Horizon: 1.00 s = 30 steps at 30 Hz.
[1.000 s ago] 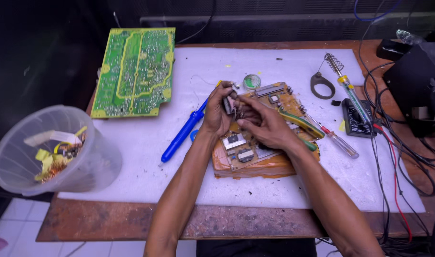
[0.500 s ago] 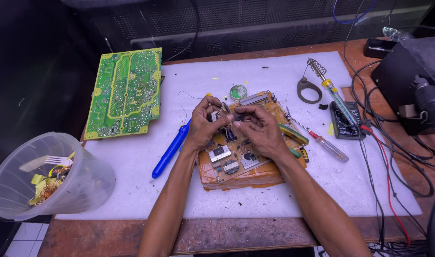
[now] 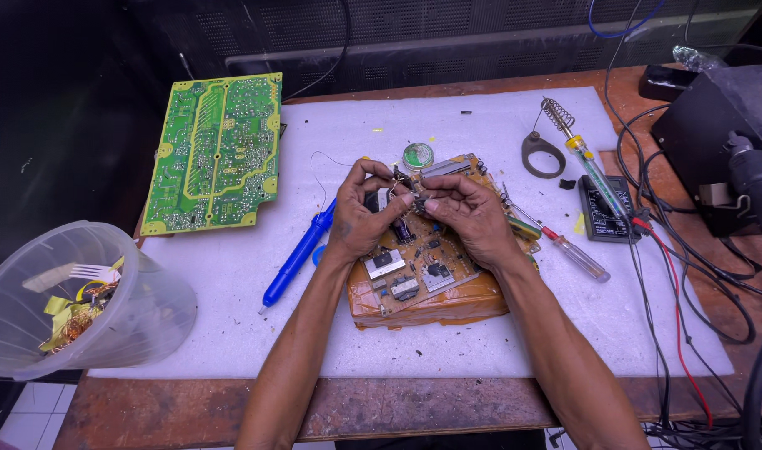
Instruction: The person uses pliers to cut wires and remove components from a small electronic device held in their left hand. They repeatedly trim excess wire and detach parts, placing them on the workbench. A green circuit board and other tools are visible on the table.
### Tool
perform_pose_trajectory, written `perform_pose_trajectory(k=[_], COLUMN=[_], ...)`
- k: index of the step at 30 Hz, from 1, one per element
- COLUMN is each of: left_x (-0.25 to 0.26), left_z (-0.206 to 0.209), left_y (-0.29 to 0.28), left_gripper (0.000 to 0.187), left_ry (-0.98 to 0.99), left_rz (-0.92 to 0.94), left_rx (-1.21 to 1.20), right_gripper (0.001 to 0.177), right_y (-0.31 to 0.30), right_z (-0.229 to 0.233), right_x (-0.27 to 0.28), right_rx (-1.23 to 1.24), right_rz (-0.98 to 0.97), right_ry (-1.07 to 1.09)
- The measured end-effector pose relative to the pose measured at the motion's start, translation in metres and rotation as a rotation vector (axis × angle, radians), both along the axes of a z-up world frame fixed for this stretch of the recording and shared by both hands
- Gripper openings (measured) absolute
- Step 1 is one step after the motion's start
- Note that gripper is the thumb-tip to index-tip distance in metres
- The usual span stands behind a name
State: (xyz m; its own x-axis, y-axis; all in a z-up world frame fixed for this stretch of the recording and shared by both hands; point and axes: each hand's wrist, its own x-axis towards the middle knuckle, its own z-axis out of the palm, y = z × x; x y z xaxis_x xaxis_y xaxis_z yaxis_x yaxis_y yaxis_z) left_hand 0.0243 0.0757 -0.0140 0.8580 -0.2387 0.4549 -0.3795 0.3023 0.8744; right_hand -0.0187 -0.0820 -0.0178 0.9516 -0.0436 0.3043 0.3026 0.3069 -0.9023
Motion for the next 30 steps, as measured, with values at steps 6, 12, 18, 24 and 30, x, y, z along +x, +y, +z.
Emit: perform_pose_trajectory(k=[6,12,18,24,30], left_x=[-0.007,-0.018,-0.008,0.010,0.003], left_z=[0.006,0.008,0.000,-0.011,-0.012], left_y=[-0.002,-0.008,-0.010,0.000,-0.010], left_gripper=[0.031,0.043,0.035,0.036,0.034], left_ry=[-0.178,-0.089,-0.041,-0.014,0.034], left_rz=[0.145,0.013,0.073,0.112,0.036], left_rx=[-0.010,-0.013,-0.048,-0.088,-0.044], right_gripper=[0.025,0.020,0.019,0.020,0.029], right_y=[-0.001,-0.010,-0.016,-0.021,-0.005], right_z=[-0.003,-0.014,-0.007,-0.004,-0.005], right_x=[0.002,0.010,0.006,0.009,0.002], right_rx=[-0.089,0.006,0.116,0.246,0.226], right_rz=[-0.003,-0.112,-0.148,-0.025,0.110], right_ry=[0.008,-0.019,0.018,0.163,0.214])
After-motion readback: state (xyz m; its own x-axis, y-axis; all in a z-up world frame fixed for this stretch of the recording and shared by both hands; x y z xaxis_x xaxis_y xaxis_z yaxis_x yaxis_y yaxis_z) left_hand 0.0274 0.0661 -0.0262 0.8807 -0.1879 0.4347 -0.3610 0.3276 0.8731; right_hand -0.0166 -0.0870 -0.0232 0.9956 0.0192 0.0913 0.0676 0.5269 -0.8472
